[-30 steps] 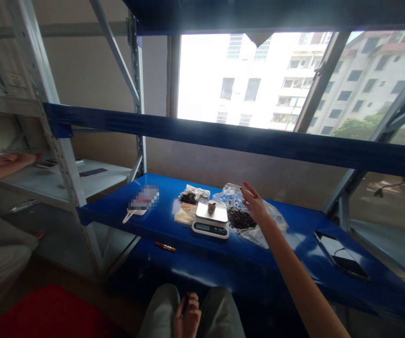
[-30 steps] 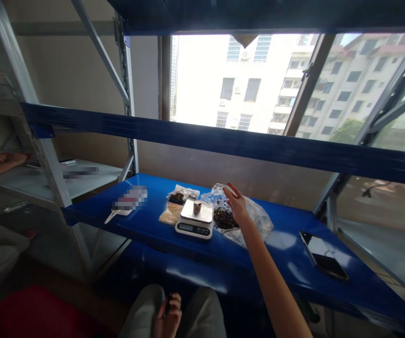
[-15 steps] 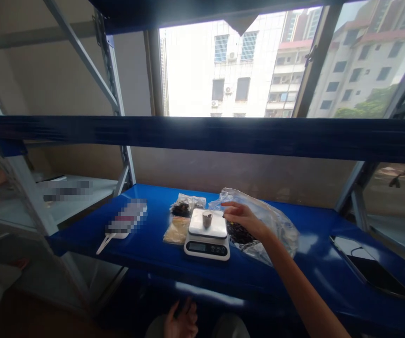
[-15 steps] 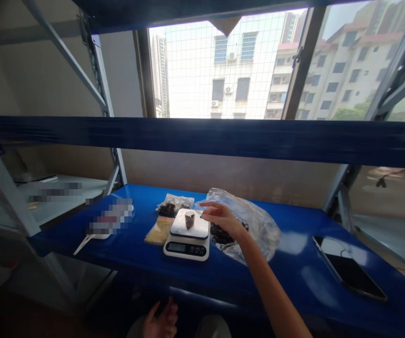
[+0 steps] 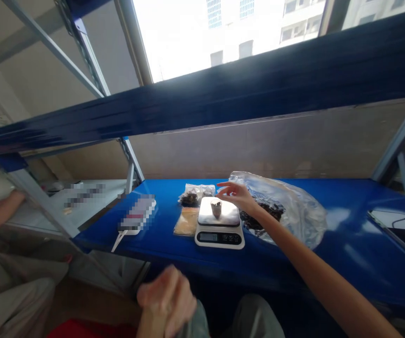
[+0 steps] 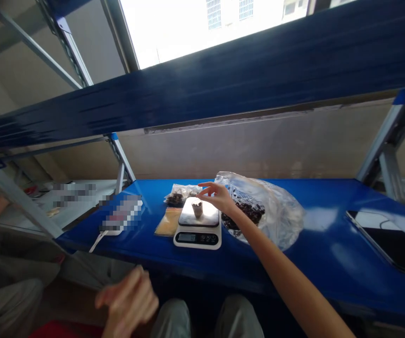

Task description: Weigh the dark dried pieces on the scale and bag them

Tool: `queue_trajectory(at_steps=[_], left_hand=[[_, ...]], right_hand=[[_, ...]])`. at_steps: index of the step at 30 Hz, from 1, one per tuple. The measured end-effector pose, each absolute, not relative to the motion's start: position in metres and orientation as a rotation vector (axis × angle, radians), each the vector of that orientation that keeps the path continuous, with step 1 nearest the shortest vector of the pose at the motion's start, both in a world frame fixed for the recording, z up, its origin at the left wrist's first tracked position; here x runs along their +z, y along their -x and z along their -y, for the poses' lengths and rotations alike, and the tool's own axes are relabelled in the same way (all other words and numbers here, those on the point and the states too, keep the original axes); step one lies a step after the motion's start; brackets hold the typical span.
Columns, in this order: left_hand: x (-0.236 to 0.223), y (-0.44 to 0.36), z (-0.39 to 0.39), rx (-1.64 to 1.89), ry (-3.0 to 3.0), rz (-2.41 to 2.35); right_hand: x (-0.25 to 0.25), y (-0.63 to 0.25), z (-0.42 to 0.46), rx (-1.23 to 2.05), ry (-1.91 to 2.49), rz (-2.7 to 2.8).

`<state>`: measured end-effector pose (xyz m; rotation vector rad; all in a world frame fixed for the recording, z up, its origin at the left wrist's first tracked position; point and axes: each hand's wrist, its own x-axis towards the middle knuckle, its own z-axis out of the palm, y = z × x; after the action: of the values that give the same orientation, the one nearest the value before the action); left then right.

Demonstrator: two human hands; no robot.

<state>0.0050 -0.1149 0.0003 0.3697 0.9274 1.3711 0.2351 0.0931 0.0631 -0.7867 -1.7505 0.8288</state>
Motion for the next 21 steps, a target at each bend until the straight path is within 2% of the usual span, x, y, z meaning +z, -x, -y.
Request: queue_trajectory(at_steps=[4, 8, 14, 18, 21], left_hand=[[0.058, 0.016, -0.012, 1.639, -0.802, -0.709], [0.059, 0.026, -0.095, 2.057, -0.906, -1.128], [0.012, 0.041, -0.127, 1.780, -1.027, -1.285], [0.016, 0.052, -0.128, 1.947, -0.722, -1.071], [0.024, 0.062, -0.125, 1.905, -0.427, -0.829]], right_hand=[[0.057, -0.235, -0.091, 0.828, 0.781, 1.777], [0.055, -0.234, -0.090, 0.849, 0.745, 1.807], [0.060, -0.233, -0.089, 0.791, 0.797, 1.804], [0.064, -0.254, -0.099, 0.735, 0.945, 1.700], [0.060, -0.279, -0.109, 0.522, 1.262, 1.773]])
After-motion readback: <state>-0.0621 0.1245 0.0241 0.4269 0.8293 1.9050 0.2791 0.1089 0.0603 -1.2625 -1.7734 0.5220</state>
